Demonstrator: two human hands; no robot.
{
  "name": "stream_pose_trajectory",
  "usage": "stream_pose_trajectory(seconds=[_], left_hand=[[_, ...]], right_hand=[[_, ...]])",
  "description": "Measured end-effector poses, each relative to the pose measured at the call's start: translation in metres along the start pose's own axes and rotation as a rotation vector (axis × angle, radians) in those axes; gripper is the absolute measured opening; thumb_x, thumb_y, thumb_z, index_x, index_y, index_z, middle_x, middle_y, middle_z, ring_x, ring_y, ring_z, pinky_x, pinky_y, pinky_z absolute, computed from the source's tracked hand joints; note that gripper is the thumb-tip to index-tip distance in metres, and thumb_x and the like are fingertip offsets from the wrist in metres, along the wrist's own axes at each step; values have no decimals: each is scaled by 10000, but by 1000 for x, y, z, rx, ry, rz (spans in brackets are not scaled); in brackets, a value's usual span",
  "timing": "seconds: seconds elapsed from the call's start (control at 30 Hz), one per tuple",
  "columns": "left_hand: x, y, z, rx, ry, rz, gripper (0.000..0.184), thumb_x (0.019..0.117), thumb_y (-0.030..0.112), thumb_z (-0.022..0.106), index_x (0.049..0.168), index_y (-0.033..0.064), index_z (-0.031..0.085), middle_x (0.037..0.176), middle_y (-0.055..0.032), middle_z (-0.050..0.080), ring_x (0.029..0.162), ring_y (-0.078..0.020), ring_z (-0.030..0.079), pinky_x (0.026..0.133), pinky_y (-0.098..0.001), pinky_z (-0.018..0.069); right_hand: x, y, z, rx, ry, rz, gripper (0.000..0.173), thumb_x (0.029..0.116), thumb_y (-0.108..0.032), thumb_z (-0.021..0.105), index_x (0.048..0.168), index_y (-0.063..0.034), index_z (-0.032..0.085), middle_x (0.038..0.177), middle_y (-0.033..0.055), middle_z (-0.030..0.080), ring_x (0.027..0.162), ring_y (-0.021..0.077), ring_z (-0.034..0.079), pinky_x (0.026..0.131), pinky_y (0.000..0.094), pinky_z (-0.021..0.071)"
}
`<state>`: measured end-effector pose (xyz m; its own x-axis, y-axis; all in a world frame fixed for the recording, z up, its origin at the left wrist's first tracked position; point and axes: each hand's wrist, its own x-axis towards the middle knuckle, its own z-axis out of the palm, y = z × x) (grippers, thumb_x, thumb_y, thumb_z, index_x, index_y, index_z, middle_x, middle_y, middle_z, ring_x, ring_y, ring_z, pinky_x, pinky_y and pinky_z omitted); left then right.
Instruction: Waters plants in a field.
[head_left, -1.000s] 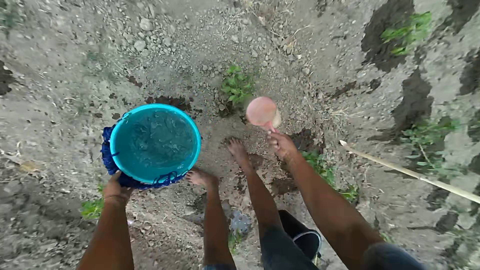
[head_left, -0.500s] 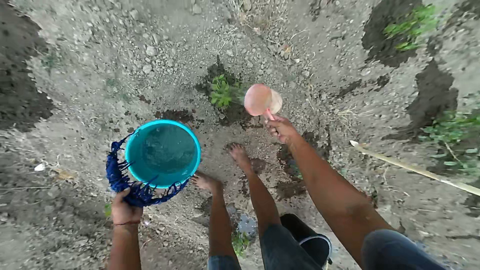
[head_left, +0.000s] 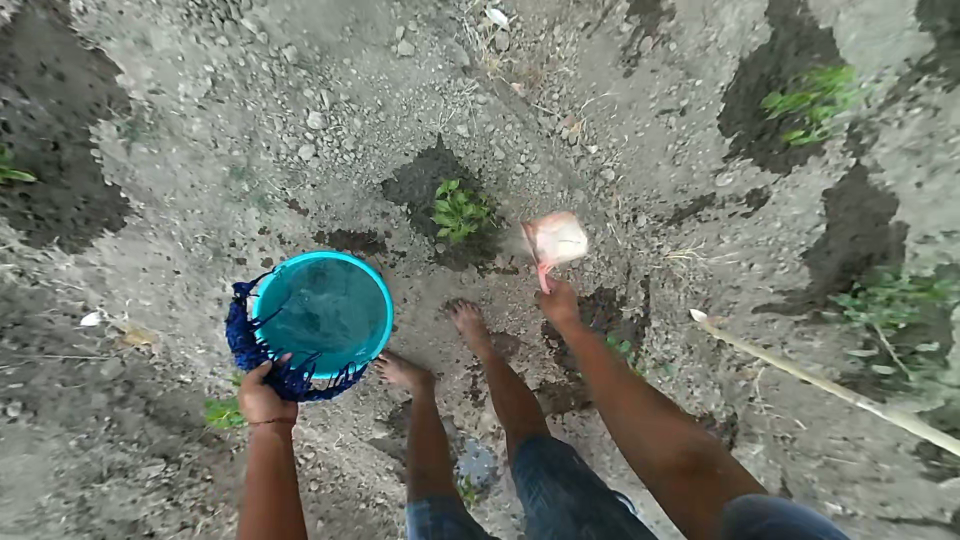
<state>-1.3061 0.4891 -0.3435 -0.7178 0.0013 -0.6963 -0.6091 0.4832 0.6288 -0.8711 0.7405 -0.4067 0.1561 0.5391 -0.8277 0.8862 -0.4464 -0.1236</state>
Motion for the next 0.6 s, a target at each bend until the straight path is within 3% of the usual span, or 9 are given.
stream_pose_trajectory(seconds=[0.13, 0.2, 0.27, 0.33, 0.43, 0.53, 0.6], left_hand=[[2, -1, 1, -46, 31, -18, 157, 1028, 160, 400, 1090, 101, 532, 799, -12, 683, 598, -100, 628, 522, -281, 523], [0, 7, 2, -74, 25, -41, 135, 1029, 138, 411, 1085, 97, 526, 756, 2, 640, 591, -93, 613, 536, -280, 531], [-4, 15, 0, -160, -14, -89, 152, 1039, 136, 399, 1000, 111, 544, 681, 24, 593, 539, -73, 574, 508, -248, 513], [-9, 17, 0, -260, -124, -118, 225, 1059, 188, 353, 945, 143, 542, 652, 40, 582, 521, -60, 554, 502, -231, 507], [-31, 3, 11, -295, -212, -95, 126, 1029, 198, 458, 960, 132, 540, 614, 51, 519, 509, -70, 524, 511, -254, 506], [-63, -15, 11, -284, -185, -9, 152, 960, 179, 561, 985, 32, 590, 615, 53, 516, 514, -64, 519, 530, -258, 504], [-80, -23, -2, -300, -144, 39, 217, 909, 225, 602, 987, 24, 624, 641, 71, 535, 543, -42, 531, 559, -250, 505]], right_hand=[[-23, -5, 0, -281, 103, -22, 527, 1057, -193, 481, 1572, -107, 415, 1293, 260, 654, 1182, 428, 647, 1004, 598, 503], [-36, -8, 8, -319, 206, -233, 502, 1054, -184, 494, 1540, -66, 463, 1256, 281, 660, 1128, 448, 665, 969, 598, 522], [-49, -21, 22, -305, 244, -585, 454, 1021, -165, 553, 1446, -10, 570, 1151, 296, 689, 993, 458, 700, 874, 588, 565], [-63, -53, 37, -362, 129, -868, 417, 1014, -206, 578, 1402, -64, 636, 1114, 274, 706, 914, 432, 722, 798, 577, 594], [-90, -128, 67, -705, -201, -1009, 455, 1064, -295, 500, 1508, -208, 545, 1187, 259, 685, 974, 436, 706, 833, 594, 572], [-113, -210, 119, -1142, -419, -1001, 540, 1078, -154, 419, 1606, -251, 370, 1301, 304, 603, 1038, 500, 666, 873, 634, 541], [-124, -241, 159, -1319, -452, -1004, 594, 1067, -52, 389, 1629, -228, 306, 1353, 330, 561, 1091, 522, 646, 890, 638, 541]])
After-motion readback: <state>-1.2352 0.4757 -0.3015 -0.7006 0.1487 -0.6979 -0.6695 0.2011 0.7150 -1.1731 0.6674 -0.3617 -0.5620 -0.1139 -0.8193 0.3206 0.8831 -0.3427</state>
